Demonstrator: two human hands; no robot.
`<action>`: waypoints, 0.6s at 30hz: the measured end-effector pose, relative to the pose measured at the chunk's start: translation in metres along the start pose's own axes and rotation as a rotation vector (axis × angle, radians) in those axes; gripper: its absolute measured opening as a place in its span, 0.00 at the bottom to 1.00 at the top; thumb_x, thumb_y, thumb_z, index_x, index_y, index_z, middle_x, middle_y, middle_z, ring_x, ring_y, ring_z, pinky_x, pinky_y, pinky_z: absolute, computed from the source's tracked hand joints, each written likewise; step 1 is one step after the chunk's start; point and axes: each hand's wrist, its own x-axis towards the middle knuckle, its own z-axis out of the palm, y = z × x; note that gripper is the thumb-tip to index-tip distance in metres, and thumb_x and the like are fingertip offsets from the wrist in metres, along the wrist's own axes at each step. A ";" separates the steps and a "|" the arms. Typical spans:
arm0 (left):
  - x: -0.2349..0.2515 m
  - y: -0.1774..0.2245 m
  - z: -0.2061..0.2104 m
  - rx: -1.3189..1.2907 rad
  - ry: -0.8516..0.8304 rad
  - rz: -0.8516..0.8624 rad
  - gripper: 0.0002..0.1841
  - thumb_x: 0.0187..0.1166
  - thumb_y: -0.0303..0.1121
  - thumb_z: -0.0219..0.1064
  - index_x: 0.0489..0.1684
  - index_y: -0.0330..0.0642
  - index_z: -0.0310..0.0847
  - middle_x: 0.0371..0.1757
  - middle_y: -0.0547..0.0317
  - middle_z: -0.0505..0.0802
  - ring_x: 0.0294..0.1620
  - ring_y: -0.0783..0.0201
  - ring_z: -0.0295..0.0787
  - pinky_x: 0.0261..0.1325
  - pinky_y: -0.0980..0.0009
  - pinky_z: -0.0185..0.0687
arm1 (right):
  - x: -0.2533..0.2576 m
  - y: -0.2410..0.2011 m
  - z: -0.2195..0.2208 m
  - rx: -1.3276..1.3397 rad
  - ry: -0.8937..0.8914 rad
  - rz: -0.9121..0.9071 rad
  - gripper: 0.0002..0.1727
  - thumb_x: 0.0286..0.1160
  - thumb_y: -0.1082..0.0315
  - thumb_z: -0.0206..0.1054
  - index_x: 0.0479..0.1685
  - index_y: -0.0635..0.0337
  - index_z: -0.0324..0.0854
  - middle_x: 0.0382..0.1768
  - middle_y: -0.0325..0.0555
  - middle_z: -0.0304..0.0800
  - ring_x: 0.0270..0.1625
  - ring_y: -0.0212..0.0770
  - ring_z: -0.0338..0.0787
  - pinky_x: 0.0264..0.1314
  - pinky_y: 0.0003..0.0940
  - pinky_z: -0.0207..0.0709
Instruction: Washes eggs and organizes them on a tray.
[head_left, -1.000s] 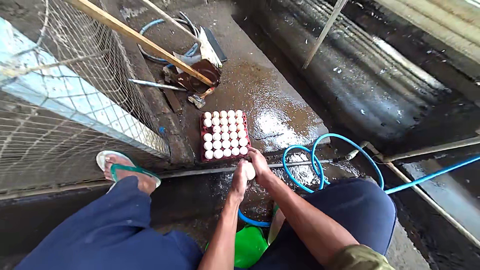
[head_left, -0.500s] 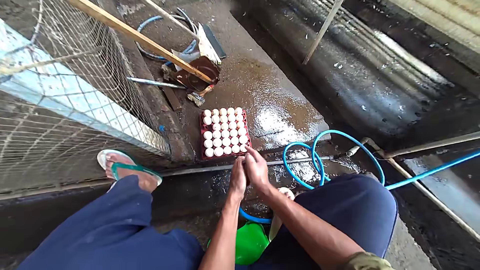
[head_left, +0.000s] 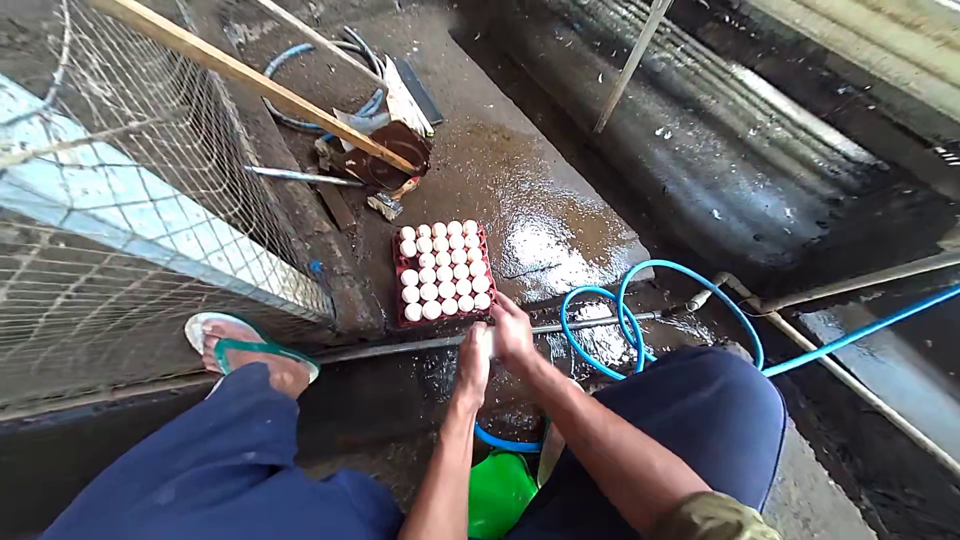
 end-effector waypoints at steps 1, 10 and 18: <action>-0.001 0.002 0.001 -0.027 -0.034 -0.046 0.26 0.95 0.45 0.38 0.63 0.36 0.80 0.44 0.52 0.86 0.36 0.64 0.79 0.35 0.66 0.75 | 0.011 -0.005 -0.003 0.079 -0.019 0.133 0.23 0.89 0.63 0.53 0.76 0.62 0.77 0.66 0.56 0.85 0.67 0.48 0.84 0.69 0.51 0.76; 0.007 -0.010 -0.009 -0.080 -0.006 0.134 0.24 0.95 0.35 0.37 0.76 0.25 0.67 0.74 0.36 0.78 0.73 0.57 0.75 0.78 0.61 0.69 | -0.021 0.015 0.012 -0.134 -0.030 -0.251 0.27 0.89 0.65 0.43 0.78 0.66 0.77 0.81 0.63 0.74 0.87 0.54 0.70 0.89 0.51 0.61; 0.004 -0.005 -0.006 -0.014 0.014 0.095 0.26 0.95 0.36 0.34 0.68 0.28 0.75 0.60 0.43 0.85 0.59 0.61 0.81 0.64 0.62 0.77 | -0.019 0.010 0.011 -0.020 -0.005 -0.150 0.27 0.86 0.64 0.48 0.81 0.62 0.74 0.78 0.60 0.77 0.81 0.51 0.76 0.82 0.53 0.69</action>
